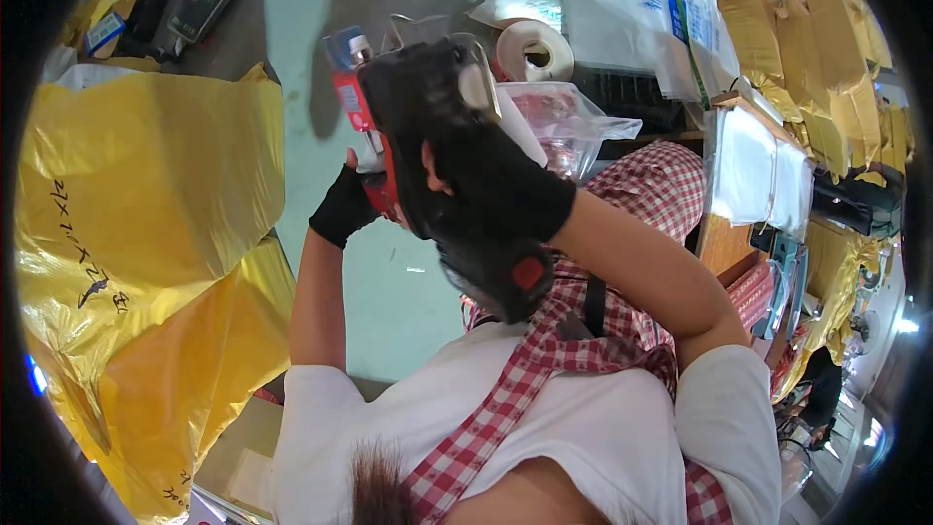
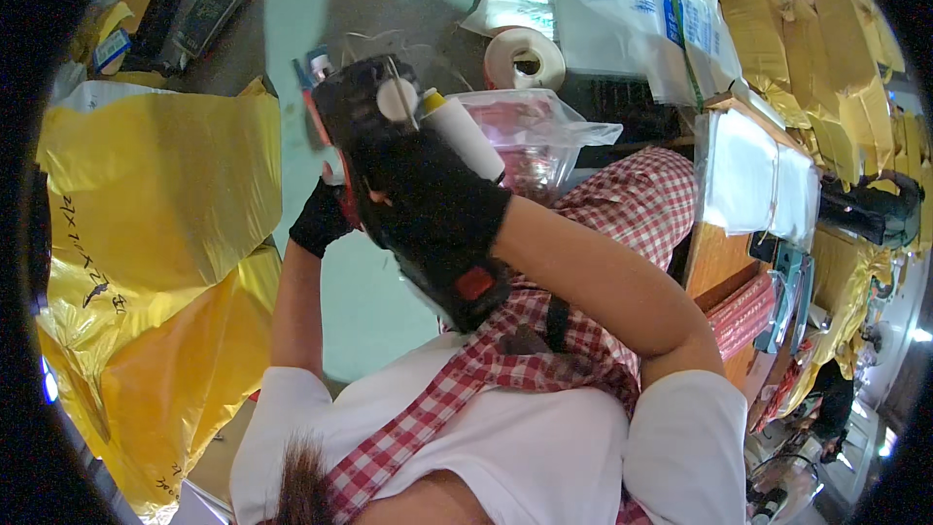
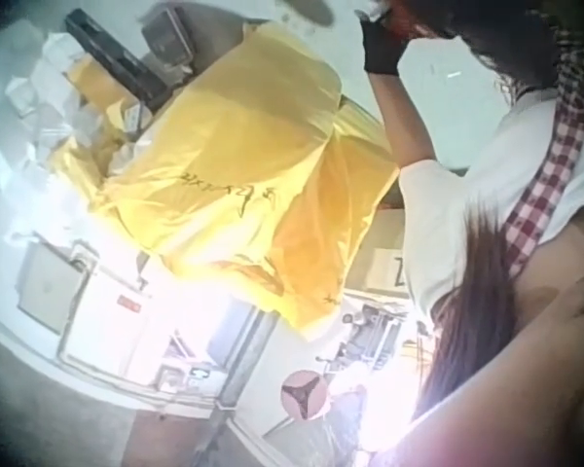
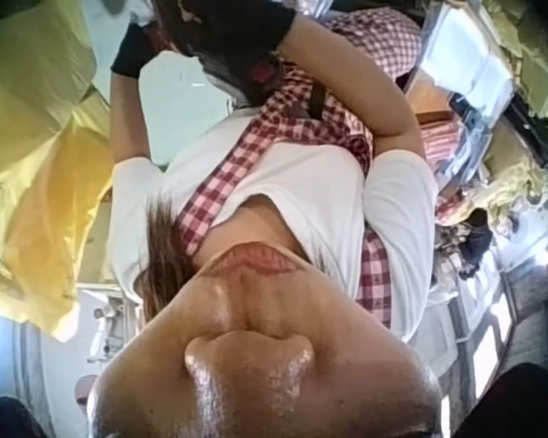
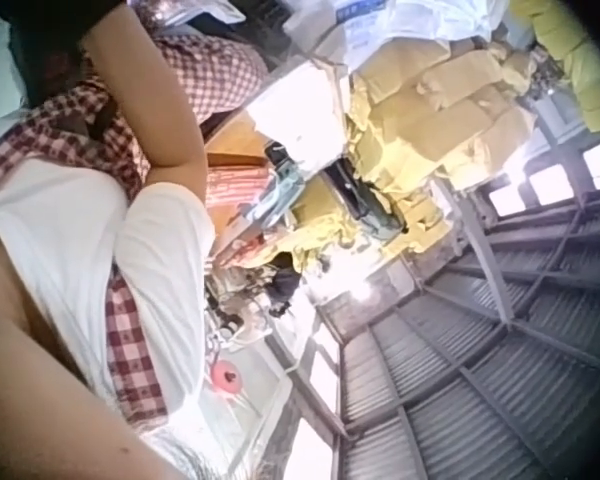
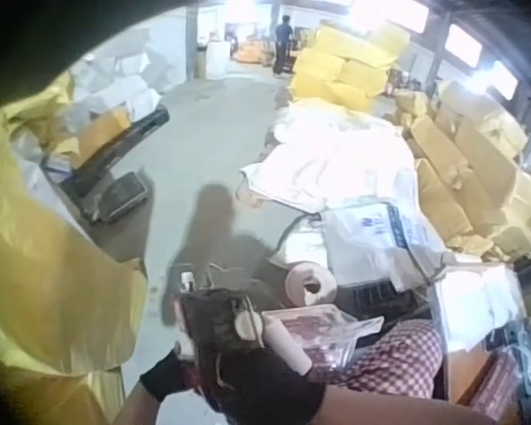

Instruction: Packaging and sealing stacks of red packets into plastic bags.

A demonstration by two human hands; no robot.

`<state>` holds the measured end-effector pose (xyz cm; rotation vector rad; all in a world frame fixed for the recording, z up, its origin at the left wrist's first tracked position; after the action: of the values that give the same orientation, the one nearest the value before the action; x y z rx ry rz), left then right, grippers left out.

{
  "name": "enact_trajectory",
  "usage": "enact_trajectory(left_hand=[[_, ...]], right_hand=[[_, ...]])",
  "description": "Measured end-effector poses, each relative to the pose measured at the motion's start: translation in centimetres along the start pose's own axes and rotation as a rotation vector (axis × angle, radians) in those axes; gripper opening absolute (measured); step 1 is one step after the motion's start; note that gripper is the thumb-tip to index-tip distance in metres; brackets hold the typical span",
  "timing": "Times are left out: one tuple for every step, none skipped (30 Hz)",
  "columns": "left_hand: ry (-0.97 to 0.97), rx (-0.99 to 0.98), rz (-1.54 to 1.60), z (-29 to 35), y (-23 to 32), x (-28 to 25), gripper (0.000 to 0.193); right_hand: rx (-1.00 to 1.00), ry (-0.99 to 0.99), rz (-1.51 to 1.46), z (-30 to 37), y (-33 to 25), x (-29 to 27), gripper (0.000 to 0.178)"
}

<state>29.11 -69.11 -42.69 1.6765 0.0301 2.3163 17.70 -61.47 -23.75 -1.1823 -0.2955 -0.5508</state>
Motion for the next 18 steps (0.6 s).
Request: enact_trajectory(left_hand=[[0.007, 0.006, -0.001, -0.1, 0.1, -1.0, 0.07], [0.025, 0.048, -0.164, -0.3, 0.4, -2.4, 0.067], [0.045, 0.089, -0.329, 0.1, 0.8, -3.7, 0.065], [0.037, 0.081, -0.331, -0.8, 0.5, -2.7, 0.065], [-0.055, 0.077, -0.316, -2.1, -0.2, 0.2, 0.058], [-0.155, 0.073, -0.281, -3.4, -1.2, 2.2, 0.051], [-0.252, 0.062, -0.268, -4.6, -1.5, 4.1, 0.045], [0.043, 0.071, -0.13, -5.8, -2.4, 0.4, 0.041], [0.155, 0.052, -0.495, -5.2, -1.9, -1.5, 0.042], [0.218, 0.008, -0.871, -5.8, -1.1, 3.0, 0.044], [0.163, 0.093, -0.714, -6.6, -1.5, 2.9, 0.033], [0.135, 0.182, -0.557, -5.8, -1.3, 2.4, 0.024], [0.106, 0.154, -0.575, -7.2, -1.2, 4.8, 0.024], [0.125, 0.206, -0.735, -8.1, 0.1, 7.1, 0.026], [0.137, 0.264, -0.896, -8.3, 1.3, 9.3, 0.028], [0.149, 0.323, -1.052, -6.8, 1.8, 11.5, 0.029], [0.156, 0.385, -1.205, -4.1, 2.0, 13.5, 0.031], [0.162, 0.452, -1.352, -0.4, 2.3, 15.2, 0.033]], right_hand=[[-0.036, -0.07, 0.311, 0.9, -0.9, 0.6, 0.018], [-0.036, -0.079, 0.307, 1.6, -0.3, 0.1, 0.018], [0.024, -0.177, -0.136, 2.2, 1.6, 0.1, 0.023], [0.077, -0.252, -0.575, 3.2, 2.4, -0.1, 0.028], [0.071, -0.247, -0.575, 4.2, 1.9, -1.0, 0.028], [-0.062, -0.362, 0.208, 4.8, 0.6, -1.0, 0.018], [-0.206, -0.443, 0.994, 6.0, -0.3, -0.2, 0.01], [-0.214, -0.439, 0.99, 6.0, -0.5, 0.5, 0.01], [0.02, -0.437, 0.75, 5.5, 0.9, 0.7, 0.018], [0.241, -0.38, 0.501, 5.8, 2.3, 0.2, 0.029], [0.122, -0.478, 0.735, 5.5, 1.7, 1.4, 0.026], [-0.001, -0.595, 0.972, 4.9, 1.3, 3.4, 0.024], [-0.041, -0.592, 0.974, 4.4, -0.8, 5.0, 0.022], [-0.08, -0.589, 0.976, 4.5, -2.9, 6.4, 0.021], [-0.089, -0.544, 0.978, 4.5, -3.1, 6.1, 0.021], [-0.168, -0.493, 0.939, 4.8, -3.7, 6.1, 0.02], [-0.247, -0.442, 0.899, 5.3, -5.0, 5.7, 0.02], [-0.393, -0.315, 0.891, 7.4, -7.4, 3.7, 0.022]])
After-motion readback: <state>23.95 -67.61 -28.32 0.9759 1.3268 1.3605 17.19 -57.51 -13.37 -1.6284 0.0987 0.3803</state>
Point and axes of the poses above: each hand's wrist, its own z-axis away from the middle knuckle, its own x-axis out of the palm, y = z × x, the point moved 9 cm from there along -z, towards the middle knuckle, and after that the axes turned 9 degrees about -y, right-handed, at the moved point
